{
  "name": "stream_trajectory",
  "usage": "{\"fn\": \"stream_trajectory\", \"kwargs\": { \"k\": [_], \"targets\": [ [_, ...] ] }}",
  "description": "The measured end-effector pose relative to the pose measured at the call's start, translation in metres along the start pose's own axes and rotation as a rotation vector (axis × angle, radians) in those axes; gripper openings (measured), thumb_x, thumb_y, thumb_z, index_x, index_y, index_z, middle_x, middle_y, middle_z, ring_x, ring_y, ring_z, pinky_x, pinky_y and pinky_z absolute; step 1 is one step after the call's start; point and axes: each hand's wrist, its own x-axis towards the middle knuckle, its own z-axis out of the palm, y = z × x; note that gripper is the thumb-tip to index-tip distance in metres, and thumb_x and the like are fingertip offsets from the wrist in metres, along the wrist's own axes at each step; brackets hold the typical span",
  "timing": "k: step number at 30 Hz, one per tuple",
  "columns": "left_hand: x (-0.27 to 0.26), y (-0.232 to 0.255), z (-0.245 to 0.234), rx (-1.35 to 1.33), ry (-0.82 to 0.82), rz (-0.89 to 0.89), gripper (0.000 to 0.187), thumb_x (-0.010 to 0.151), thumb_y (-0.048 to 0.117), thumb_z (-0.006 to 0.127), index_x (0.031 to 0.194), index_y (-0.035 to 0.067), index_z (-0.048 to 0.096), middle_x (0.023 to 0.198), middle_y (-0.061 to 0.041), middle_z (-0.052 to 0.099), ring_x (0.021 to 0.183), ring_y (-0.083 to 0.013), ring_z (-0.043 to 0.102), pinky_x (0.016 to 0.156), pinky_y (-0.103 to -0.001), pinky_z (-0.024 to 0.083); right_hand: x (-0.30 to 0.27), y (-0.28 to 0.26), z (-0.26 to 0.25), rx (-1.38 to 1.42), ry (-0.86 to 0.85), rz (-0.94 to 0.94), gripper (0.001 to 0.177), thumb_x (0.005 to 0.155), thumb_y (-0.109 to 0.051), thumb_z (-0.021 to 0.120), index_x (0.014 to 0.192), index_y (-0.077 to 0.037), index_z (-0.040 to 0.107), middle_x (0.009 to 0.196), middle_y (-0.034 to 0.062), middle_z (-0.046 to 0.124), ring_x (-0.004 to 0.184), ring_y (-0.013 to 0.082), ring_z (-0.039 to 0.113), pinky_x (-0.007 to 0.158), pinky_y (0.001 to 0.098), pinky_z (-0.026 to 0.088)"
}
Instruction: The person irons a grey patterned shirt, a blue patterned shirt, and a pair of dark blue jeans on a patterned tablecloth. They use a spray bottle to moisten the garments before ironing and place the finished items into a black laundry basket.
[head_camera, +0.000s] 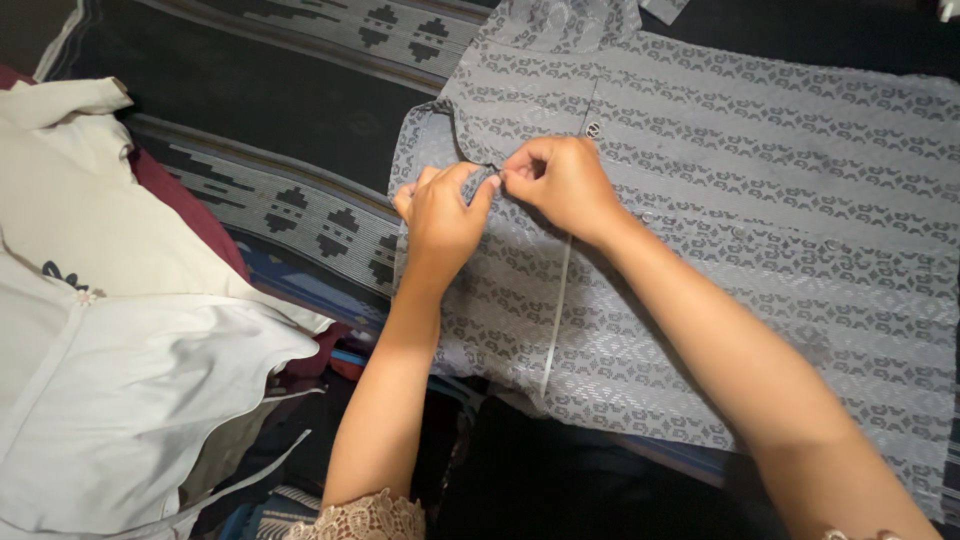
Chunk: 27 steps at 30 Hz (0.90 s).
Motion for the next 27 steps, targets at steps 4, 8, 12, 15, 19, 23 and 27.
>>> {"fn": "stream_trajectory", "kwargs": {
  "k": [4,8,12,15,19,23,27],
  "targets": [
    [-0.001,-0.006,0.004,0.023,0.055,0.082,0.027,0.091,0.032,0.076,0.102,0.007,0.073,0.093,-0.005,0.072,0.099,-0.0255,0.062,0.095,-0.048,0.031,0.005,0.002,-0.01,0.21,-0.147,0.343,0.018,0.095,-0.017,0.076,0.09,-0.001,0.081,0.074,0.0065,0.073,0.064,0.0078,0.059,0.06,0.0286,0.049],
    [-0.004,-0.01,0.009,0.017,0.023,0.052,0.024,0.089,0.028,0.078,0.101,0.008,0.073,0.085,-0.004,0.07,0.096,-0.0228,0.063,0.097,-0.047,0.033,0.012,0.012,-0.013,0.324,-0.191,0.308,0.012,0.086,-0.01,0.074,0.093,-0.003,0.08,0.078,0.0026,0.075,0.069,0.006,0.066,0.064,0.0252,0.054],
    [-0.004,-0.016,0.013,0.038,0.029,0.063,0.022,0.09,0.024,0.078,0.106,0.01,0.072,0.087,-0.004,0.069,0.096,-0.0222,0.064,0.1,-0.045,0.033,0.007,0.01,-0.004,0.15,-0.121,0.086,0.012,0.082,-0.008,0.077,0.09,0.001,0.076,0.078,0.0051,0.075,0.072,0.0082,0.067,0.069,0.0262,0.057],
    [-0.004,-0.014,0.015,-0.118,-0.018,-0.053,0.036,0.087,0.022,0.076,0.118,0.01,0.062,0.092,-0.002,0.073,0.084,-0.0193,0.065,0.101,-0.043,0.031,0.003,0.002,0.0,0.014,-0.081,-0.007,0.014,0.08,-0.008,0.076,0.089,0.002,0.073,0.077,0.0093,0.073,0.071,0.0157,0.069,0.068,0.0309,0.057],
    [-0.003,-0.019,0.016,-0.219,-0.014,-0.06,0.049,0.088,0.024,0.082,0.126,0.01,0.053,0.096,-0.008,0.073,0.091,-0.0196,0.068,0.101,-0.042,0.027,-0.006,-0.003,0.007,-0.171,-0.011,-0.158,0.017,0.087,-0.012,0.078,0.089,0.003,0.068,0.085,0.017,0.068,0.078,0.0323,0.067,0.072,0.0419,0.054],
    [-0.002,-0.03,0.026,-0.205,0.013,0.015,0.044,0.091,0.02,0.077,0.126,0.01,0.052,0.104,-0.01,0.074,0.1,-0.0185,0.071,0.102,-0.041,0.025,-0.013,0.002,0.018,-0.318,0.088,-0.349,0.014,0.087,-0.009,0.074,0.091,0.0,0.064,0.09,0.0169,0.066,0.092,0.0375,0.064,0.083,0.0463,0.052],
    [-0.002,-0.027,0.026,-0.192,-0.031,-0.051,0.039,0.089,0.018,0.076,0.118,0.011,0.052,0.09,-0.003,0.072,0.086,-0.0189,0.067,0.099,-0.039,0.026,-0.011,0.001,0.016,-0.293,0.038,-0.315,0.014,0.085,-0.01,0.073,0.091,-0.001,0.064,0.09,0.0158,0.066,0.093,0.0371,0.063,0.084,0.0462,0.052]
  ]
}}
